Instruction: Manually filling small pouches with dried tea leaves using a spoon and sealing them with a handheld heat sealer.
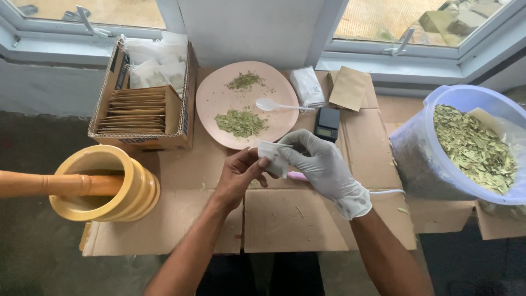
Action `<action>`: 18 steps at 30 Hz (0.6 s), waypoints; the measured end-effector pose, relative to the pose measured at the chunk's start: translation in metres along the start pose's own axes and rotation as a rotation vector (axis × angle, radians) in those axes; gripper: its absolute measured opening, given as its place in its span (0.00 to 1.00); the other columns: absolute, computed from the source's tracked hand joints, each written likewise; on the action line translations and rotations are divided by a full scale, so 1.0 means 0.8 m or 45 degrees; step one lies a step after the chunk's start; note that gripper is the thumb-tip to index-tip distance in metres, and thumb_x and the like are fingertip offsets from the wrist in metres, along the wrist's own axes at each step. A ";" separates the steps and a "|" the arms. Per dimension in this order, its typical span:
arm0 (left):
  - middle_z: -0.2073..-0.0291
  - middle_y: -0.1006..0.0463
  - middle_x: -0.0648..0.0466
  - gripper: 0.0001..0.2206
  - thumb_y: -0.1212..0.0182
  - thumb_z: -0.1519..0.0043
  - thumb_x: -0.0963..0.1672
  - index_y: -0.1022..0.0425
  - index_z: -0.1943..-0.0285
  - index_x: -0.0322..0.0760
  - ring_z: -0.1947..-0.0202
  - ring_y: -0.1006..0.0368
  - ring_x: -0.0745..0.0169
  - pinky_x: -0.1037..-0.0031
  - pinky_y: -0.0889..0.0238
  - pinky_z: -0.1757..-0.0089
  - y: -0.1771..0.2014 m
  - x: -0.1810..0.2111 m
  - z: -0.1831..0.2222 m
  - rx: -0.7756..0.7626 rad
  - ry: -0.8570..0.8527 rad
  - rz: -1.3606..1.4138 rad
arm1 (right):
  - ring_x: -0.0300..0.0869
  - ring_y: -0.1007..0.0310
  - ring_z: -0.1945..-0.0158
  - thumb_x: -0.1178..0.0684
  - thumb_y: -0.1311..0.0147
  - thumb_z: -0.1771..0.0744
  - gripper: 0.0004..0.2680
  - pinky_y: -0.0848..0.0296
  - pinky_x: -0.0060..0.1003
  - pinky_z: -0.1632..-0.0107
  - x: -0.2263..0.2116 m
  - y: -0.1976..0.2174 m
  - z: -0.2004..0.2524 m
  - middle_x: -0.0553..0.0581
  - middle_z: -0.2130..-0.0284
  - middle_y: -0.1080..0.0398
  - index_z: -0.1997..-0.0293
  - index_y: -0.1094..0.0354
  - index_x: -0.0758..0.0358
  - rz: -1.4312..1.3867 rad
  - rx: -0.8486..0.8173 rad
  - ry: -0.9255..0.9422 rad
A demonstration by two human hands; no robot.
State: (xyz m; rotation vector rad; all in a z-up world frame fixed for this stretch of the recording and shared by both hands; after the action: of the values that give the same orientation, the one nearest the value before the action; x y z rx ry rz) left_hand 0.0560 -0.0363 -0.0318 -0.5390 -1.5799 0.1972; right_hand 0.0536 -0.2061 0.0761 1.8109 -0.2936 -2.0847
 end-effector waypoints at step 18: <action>0.60 0.12 0.47 0.16 0.25 0.33 0.42 0.16 0.36 0.32 0.61 0.18 0.63 0.74 0.23 0.64 0.056 -0.015 -0.003 0.259 -0.094 -0.102 | 0.69 0.25 0.34 0.34 0.28 0.37 0.33 0.21 0.67 0.37 0.110 0.074 0.016 0.67 0.39 0.23 0.24 0.32 0.56 1.318 -0.068 0.190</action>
State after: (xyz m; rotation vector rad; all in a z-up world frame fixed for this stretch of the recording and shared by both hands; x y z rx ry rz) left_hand 0.0683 -0.0032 -0.0624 -0.3127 -1.6279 0.3164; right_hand 0.0390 -0.2966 0.0207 1.3090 -0.8895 -1.2015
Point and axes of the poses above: each hand's wrist, its own z-axis away from the middle knuckle, its own y-axis out of the back of the hand, x = y × z, the point moved 8 cm from there along -z, towards the middle knuckle
